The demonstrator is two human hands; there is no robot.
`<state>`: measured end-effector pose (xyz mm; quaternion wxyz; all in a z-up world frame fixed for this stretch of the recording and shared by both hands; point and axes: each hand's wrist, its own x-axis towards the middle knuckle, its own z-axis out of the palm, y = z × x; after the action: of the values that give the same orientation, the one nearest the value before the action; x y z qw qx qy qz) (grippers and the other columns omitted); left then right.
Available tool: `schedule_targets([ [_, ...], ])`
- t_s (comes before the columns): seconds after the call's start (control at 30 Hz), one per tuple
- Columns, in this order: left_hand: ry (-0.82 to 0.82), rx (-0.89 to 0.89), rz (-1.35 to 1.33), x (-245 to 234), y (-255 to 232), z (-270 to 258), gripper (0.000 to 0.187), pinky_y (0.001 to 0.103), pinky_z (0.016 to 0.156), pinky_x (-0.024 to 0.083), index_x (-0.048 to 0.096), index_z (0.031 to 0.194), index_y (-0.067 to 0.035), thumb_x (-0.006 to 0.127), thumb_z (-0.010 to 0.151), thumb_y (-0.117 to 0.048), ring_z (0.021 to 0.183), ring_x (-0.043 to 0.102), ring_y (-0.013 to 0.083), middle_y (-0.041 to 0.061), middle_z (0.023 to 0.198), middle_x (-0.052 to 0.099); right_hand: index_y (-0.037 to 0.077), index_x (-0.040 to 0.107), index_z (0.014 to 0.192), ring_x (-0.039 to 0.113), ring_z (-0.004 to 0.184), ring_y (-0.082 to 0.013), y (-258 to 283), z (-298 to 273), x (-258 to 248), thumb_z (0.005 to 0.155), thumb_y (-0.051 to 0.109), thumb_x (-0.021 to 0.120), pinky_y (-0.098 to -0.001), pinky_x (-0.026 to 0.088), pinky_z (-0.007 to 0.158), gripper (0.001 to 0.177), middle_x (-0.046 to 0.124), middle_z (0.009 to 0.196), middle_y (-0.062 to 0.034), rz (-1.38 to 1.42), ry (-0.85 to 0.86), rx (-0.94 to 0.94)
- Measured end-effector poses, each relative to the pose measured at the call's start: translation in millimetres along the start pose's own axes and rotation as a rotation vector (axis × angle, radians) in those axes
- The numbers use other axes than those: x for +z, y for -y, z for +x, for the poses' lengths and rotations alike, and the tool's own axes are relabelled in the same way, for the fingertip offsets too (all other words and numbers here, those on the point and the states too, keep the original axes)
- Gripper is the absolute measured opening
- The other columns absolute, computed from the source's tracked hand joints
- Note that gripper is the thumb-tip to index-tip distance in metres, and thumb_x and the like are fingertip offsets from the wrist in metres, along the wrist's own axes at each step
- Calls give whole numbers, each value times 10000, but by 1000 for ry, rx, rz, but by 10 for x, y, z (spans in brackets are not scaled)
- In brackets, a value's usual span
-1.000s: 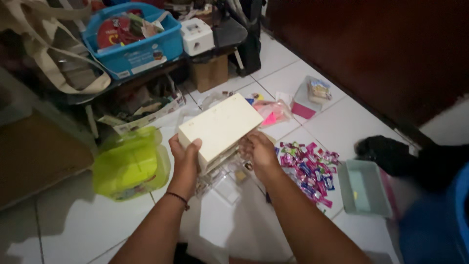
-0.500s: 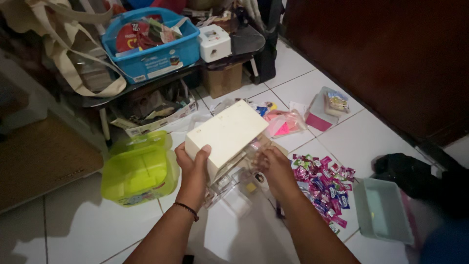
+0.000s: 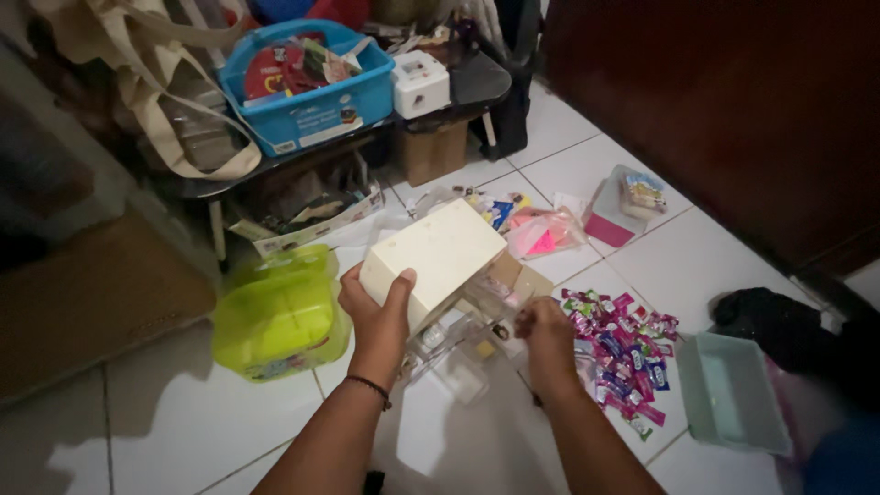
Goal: The person sits on the floor and organizes small items, including candies and stickers, into a white plastic organizer. They pick up items from the floor and place them into the organizer's compartments.
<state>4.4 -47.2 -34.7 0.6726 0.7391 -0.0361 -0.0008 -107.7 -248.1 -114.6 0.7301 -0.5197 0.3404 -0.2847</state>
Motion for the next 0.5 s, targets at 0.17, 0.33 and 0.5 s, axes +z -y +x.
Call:
schedule_targets([
  [0.17, 18, -55, 0, -57, -30, 11, 750, 416, 1106, 374, 413, 1384, -50, 740, 823, -425, 1260, 446, 310, 182, 1390, 355, 34, 555, 838, 485, 579, -163, -60, 67, -31, 970, 163, 479, -319, 419, 555, 199, 532, 673, -57, 6, 21, -54],
  [0.33, 19, -164, -31, -72, -126, 3, 810, 424, 1100, 382, 372, 1428, -64, 711, 812, -465, 1271, 455, 319, 175, 1427, 325, 37, 570, 864, 483, 584, -151, 29, 46, -24, 967, 149, 475, -303, 412, 551, 179, 521, 693, -45, -103, 52, -143],
  [0.5, 38, -311, -66, -104, -164, 8, 868, 437, 1093, 380, 325, 1478, -79, 680, 809, -503, 1295, 445, 328, 181, 1439, 323, 39, 630, 863, 486, 624, -118, 268, 19, -36, 953, 159, 495, -283, 405, 572, 202, 554, 726, -24, -267, 69, -167],
])
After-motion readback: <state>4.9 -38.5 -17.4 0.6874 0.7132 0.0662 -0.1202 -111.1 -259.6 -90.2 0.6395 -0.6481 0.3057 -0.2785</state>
